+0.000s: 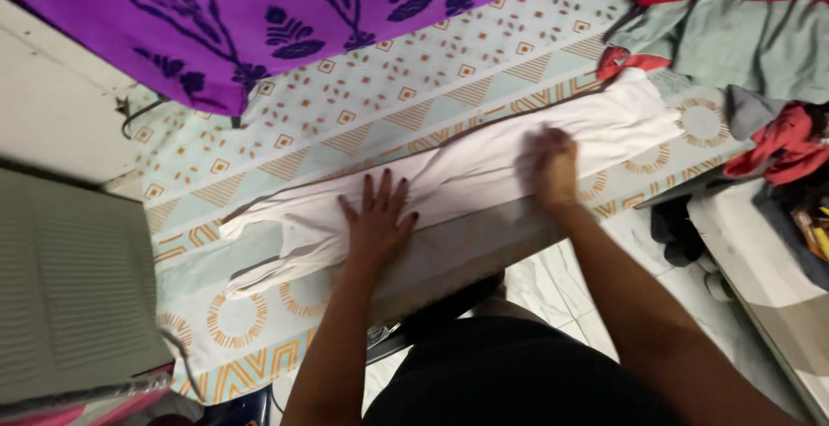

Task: Folding various items of clothing on an ironing board.

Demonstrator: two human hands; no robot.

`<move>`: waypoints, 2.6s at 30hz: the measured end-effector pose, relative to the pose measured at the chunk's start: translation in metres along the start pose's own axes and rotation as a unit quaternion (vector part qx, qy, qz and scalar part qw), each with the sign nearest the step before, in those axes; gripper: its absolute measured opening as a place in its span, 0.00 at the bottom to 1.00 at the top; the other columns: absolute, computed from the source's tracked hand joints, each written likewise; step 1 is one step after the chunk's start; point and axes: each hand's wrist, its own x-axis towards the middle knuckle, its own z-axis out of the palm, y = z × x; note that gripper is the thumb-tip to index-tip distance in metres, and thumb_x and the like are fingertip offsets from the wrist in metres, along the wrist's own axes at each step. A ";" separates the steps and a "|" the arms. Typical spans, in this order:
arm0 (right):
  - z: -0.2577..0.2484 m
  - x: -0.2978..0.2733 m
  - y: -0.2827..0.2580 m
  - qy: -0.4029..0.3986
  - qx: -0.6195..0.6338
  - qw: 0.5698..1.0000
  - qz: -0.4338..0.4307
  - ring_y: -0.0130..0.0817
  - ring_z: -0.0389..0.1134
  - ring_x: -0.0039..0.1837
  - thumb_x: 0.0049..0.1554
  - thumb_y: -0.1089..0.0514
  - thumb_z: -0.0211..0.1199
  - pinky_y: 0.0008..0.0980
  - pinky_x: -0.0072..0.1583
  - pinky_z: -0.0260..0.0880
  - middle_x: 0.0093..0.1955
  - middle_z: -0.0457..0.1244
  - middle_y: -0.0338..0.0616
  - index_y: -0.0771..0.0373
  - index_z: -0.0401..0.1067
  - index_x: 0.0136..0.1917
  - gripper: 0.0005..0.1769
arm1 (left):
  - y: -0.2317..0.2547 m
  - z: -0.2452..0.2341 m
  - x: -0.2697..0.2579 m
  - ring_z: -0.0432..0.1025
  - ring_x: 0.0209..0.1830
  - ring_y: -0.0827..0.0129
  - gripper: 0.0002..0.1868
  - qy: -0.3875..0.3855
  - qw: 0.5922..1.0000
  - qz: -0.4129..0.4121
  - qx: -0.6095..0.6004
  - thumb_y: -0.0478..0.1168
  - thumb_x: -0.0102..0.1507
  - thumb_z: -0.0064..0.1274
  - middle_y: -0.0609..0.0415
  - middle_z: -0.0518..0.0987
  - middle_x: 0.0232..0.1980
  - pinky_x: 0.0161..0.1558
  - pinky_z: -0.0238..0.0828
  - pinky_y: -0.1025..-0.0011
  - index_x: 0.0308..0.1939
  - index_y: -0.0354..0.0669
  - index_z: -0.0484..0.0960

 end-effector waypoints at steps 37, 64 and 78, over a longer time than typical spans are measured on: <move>-0.053 0.132 0.276 -0.151 -0.046 0.928 0.336 0.49 0.71 0.60 0.55 0.45 0.65 0.54 0.61 0.67 0.55 0.71 0.48 0.50 0.79 0.54 0.16 | 0.212 0.131 0.246 0.63 0.65 0.52 0.24 0.103 0.990 -0.099 -0.012 0.49 0.62 0.57 0.51 0.72 0.61 0.63 0.47 0.26 0.60 0.48 0.74; -0.190 0.161 0.164 -0.157 0.541 0.743 0.363 0.37 0.72 0.51 0.60 0.65 0.65 0.36 0.52 0.74 0.53 0.69 0.46 0.67 0.70 0.63 0.18 | 0.323 0.131 0.229 0.50 0.79 0.45 0.47 0.106 0.970 -0.085 -0.204 0.65 0.61 0.47 0.47 0.51 0.81 0.65 0.37 0.21 0.78 0.47 0.55; -0.071 0.119 -0.011 -0.380 0.506 0.774 0.022 0.27 0.69 0.54 0.56 0.62 0.68 0.30 0.51 0.75 0.56 0.65 0.38 0.60 0.69 0.62 0.21 | 0.131 0.047 0.129 0.77 0.48 0.57 0.43 0.024 0.418 -0.291 -0.860 0.73 0.59 0.47 0.47 0.81 0.54 0.48 0.77 0.56 0.68 0.49 0.72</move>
